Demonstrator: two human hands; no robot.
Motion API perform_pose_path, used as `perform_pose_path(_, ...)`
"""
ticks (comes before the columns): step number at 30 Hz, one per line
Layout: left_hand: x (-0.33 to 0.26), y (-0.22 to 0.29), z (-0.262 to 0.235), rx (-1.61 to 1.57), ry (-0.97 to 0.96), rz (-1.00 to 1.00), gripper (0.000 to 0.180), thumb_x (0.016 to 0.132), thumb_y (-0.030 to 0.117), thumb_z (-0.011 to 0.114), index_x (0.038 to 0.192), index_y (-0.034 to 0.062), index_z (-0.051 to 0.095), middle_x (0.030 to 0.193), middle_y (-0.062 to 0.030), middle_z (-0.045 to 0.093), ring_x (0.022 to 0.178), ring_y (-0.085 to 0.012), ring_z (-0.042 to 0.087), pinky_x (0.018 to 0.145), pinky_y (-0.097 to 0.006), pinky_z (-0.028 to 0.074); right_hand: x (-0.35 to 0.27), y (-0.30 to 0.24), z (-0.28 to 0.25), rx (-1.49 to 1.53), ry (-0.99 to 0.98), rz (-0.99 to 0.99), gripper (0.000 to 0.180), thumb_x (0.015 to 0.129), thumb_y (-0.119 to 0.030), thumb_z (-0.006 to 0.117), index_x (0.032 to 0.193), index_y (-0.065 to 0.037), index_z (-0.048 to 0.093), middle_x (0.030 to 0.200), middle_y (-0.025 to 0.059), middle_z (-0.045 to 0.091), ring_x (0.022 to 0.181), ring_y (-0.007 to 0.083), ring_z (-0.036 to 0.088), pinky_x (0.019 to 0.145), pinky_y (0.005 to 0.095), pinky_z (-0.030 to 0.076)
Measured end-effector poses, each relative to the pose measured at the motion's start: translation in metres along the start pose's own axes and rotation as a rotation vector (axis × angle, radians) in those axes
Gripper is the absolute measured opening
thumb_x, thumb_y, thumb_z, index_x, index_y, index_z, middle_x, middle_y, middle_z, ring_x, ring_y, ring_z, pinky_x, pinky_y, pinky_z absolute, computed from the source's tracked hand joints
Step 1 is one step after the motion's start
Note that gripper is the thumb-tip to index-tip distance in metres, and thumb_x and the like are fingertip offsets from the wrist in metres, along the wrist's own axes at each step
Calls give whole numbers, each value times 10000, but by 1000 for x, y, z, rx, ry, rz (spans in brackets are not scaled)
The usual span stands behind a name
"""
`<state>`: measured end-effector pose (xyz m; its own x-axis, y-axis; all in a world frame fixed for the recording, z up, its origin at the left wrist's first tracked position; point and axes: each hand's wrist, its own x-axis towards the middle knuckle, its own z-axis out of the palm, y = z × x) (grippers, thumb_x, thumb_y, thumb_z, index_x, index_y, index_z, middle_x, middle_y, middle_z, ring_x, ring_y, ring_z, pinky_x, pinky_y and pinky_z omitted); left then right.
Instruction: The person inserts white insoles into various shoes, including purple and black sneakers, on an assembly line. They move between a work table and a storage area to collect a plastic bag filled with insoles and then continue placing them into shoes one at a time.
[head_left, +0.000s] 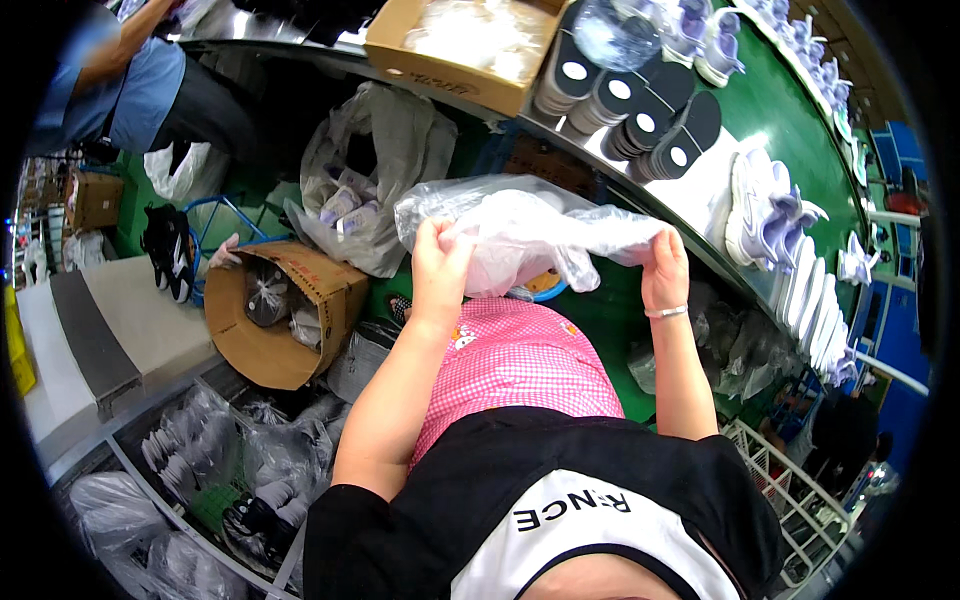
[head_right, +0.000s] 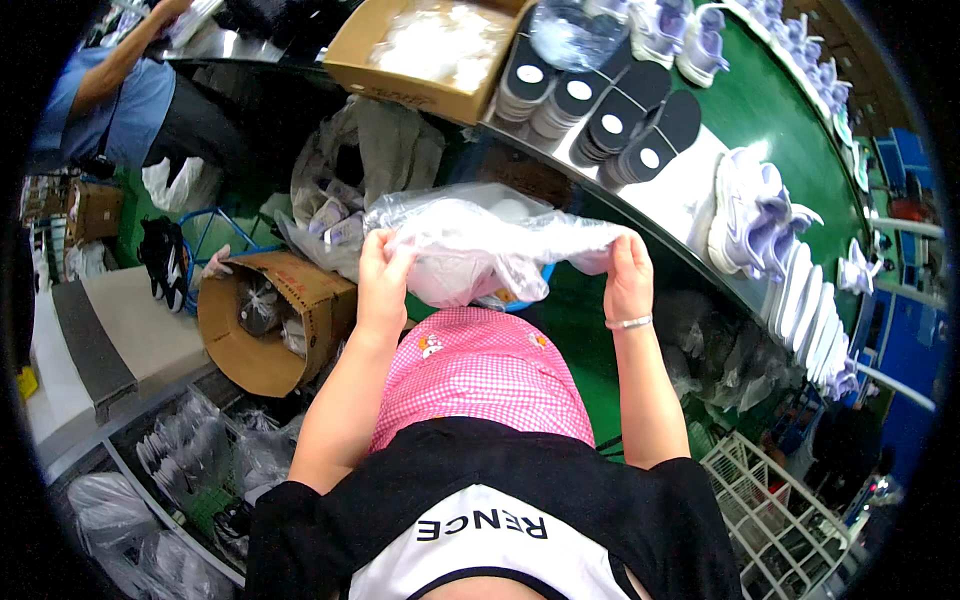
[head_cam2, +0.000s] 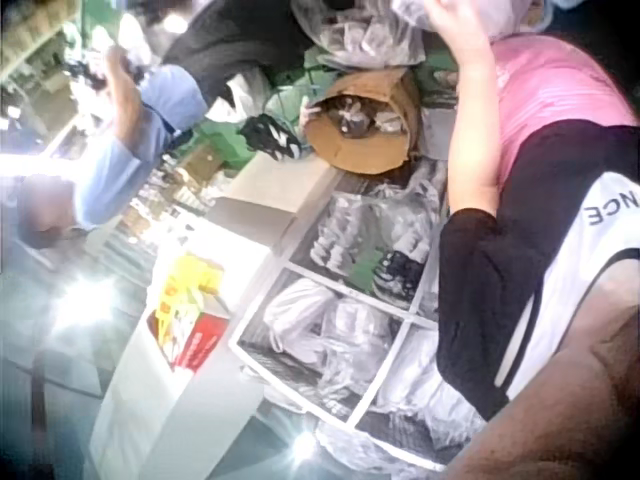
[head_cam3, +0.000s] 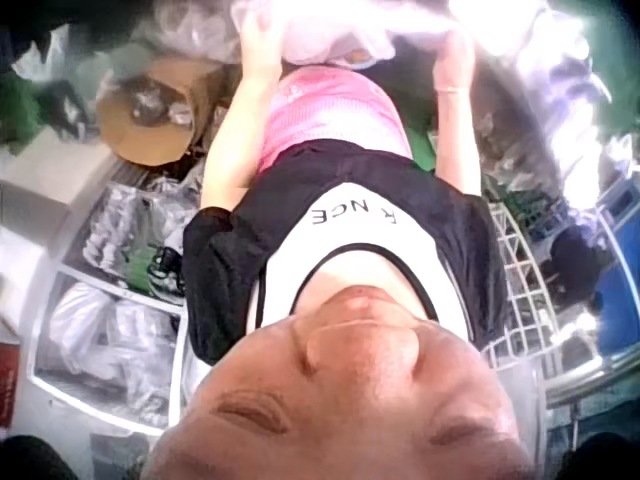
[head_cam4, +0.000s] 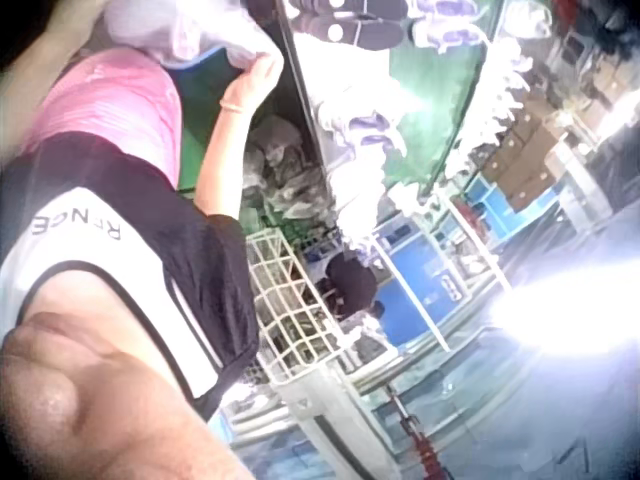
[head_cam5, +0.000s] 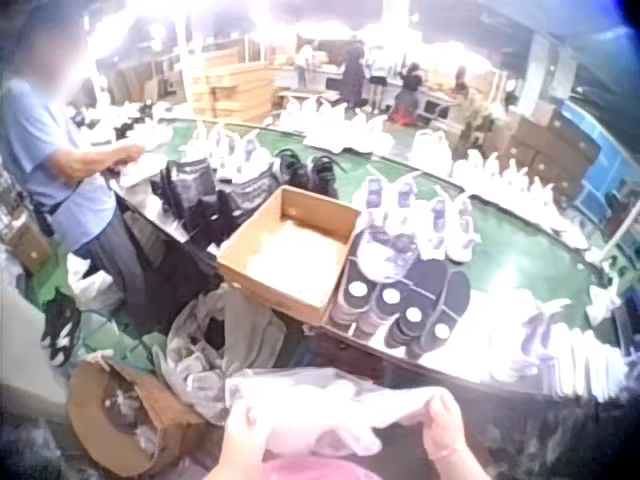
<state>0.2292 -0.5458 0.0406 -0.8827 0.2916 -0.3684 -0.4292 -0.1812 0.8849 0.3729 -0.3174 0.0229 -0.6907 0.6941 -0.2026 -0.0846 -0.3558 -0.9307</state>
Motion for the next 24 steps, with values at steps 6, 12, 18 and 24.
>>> perform_pose_path(6, -2, 19, 15, 590, 67, 483, 107, 649, -9, 584, 662, -10, 478, 763, -58, 497, 727, -151, 479, 710, -258, 395, 18, -34, -12, 200, 26, -29, 170, 896, -175, 427, 920, -39, 526, 856, 20, 571, 750, 99, 523, 684, 229, 403)
perform_pose_path(12, -19, 36, 17, 519, -333, 57, 152, 691, 17, 610, 789, 12, 494, 760, -9, 513, 694, -72, 457, 630, -211, 400, 44, -53, -5, 244, 115, -117, 153, 888, -167, 443, 914, -41, 527, 854, 14, 570, 753, 92, 522, 682, 214, 395)
perform_pose_path(18, -34, 51, 37, -112, -351, -76, 238, 695, -26, 600, 905, 10, 493, 933, -34, 550, 872, -95, 516, 799, -237, 409, 36, -62, 3, -865, 171, -502, 126, 824, -79, 481, 918, -22, 542, 854, 60, 551, 794, 190, 523, 755, 284, 391)
perform_pose_path(24, -31, 51, 35, -139, -251, -103, 306, 690, -30, 596, 970, -6, 474, 995, -65, 536, 941, -122, 499, 840, -250, 390, -17, -81, 113, -839, -862, -810, 229, 661, -21, 535, 887, -54, 548, 809, 102, 550, 772, 249, 535, 792, 346, 396)
